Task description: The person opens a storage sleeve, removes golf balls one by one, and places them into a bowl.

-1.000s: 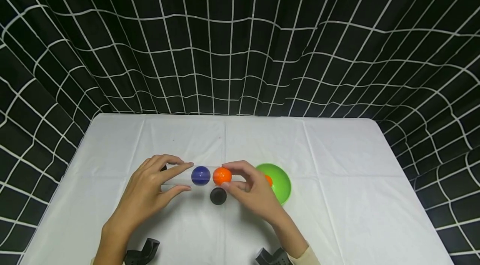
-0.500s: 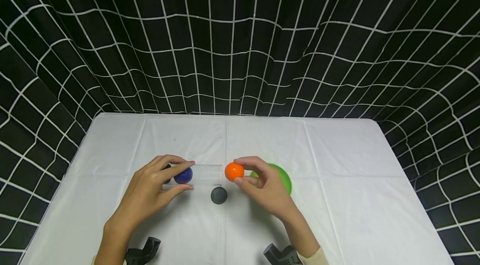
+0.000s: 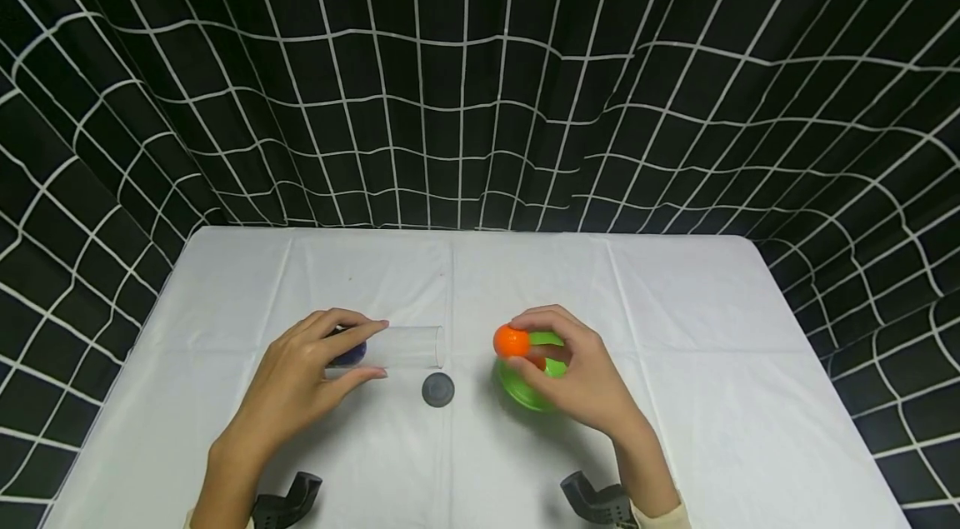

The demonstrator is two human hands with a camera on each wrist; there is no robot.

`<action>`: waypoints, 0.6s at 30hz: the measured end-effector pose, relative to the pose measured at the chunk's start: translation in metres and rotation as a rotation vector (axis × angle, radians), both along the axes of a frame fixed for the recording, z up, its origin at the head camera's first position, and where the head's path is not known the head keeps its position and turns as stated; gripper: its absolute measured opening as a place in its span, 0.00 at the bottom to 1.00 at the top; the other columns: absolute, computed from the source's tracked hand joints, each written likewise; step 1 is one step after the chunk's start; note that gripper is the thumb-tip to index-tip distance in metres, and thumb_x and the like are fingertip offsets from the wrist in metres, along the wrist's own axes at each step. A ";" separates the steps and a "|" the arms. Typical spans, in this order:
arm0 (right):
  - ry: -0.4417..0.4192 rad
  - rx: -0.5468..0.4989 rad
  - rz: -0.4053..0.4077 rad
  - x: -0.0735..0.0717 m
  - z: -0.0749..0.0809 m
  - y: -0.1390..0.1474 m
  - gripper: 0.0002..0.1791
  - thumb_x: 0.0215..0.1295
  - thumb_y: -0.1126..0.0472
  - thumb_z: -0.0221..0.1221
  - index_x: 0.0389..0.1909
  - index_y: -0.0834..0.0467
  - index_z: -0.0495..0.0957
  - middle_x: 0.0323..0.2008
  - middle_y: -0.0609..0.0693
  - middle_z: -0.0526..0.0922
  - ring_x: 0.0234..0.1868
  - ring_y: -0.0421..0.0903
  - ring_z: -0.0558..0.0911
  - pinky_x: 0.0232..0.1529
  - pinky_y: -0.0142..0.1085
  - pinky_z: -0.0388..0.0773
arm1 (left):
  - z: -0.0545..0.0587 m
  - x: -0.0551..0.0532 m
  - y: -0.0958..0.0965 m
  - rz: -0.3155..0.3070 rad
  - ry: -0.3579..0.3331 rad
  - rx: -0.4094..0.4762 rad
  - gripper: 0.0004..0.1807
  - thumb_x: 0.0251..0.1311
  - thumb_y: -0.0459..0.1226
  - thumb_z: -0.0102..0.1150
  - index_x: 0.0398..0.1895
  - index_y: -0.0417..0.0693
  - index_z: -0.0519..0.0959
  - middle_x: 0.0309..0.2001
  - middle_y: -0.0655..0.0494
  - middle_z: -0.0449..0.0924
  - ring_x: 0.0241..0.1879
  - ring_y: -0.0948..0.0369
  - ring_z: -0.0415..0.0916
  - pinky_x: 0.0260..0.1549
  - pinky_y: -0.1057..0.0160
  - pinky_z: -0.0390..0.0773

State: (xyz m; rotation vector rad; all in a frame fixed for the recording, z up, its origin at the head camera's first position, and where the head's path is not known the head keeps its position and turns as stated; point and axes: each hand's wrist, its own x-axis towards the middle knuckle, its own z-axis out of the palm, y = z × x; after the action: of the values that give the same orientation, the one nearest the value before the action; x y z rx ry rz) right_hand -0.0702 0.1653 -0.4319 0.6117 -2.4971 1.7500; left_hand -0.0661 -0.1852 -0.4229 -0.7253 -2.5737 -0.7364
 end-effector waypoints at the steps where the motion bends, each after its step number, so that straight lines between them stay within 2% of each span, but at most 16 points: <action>1: -0.001 0.022 -0.005 0.000 0.001 0.003 0.19 0.62 0.69 0.74 0.52 0.53 0.84 0.53 0.49 0.84 0.53 0.39 0.84 0.50 0.35 0.89 | 0.000 0.000 0.000 0.000 0.001 0.001 0.29 0.51 0.50 0.82 0.59 0.63 0.87 0.51 0.64 0.87 0.52 0.61 0.84 0.48 0.56 0.84; 8: 0.025 0.157 -0.014 -0.002 0.001 0.018 0.20 0.59 0.71 0.75 0.50 0.52 0.84 0.51 0.47 0.85 0.52 0.41 0.85 0.51 0.34 0.89 | -0.002 0.000 0.000 -0.003 0.002 0.006 0.29 0.50 0.49 0.83 0.59 0.62 0.87 0.51 0.64 0.86 0.51 0.61 0.84 0.47 0.56 0.84; 13: 0.043 0.258 -0.013 -0.004 -0.002 0.021 0.21 0.58 0.72 0.73 0.50 0.52 0.84 0.51 0.46 0.86 0.52 0.44 0.86 0.51 0.38 0.90 | -0.003 0.000 0.000 -0.003 -0.004 0.003 0.29 0.51 0.49 0.82 0.59 0.63 0.87 0.51 0.64 0.86 0.51 0.61 0.84 0.47 0.56 0.84; 18: 0.023 0.306 -0.012 -0.003 -0.006 0.021 0.20 0.59 0.70 0.74 0.49 0.50 0.85 0.50 0.45 0.86 0.51 0.44 0.86 0.51 0.40 0.90 | -0.004 -0.001 0.001 -0.004 -0.004 0.003 0.29 0.50 0.49 0.83 0.59 0.63 0.87 0.51 0.65 0.86 0.51 0.62 0.84 0.46 0.57 0.84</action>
State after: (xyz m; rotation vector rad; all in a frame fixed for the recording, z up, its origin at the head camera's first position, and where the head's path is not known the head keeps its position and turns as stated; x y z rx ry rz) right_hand -0.0737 0.1866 -0.4381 0.6246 -2.7677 1.3568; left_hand -0.0670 -0.1837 -0.4267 -0.7283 -2.5746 -0.7436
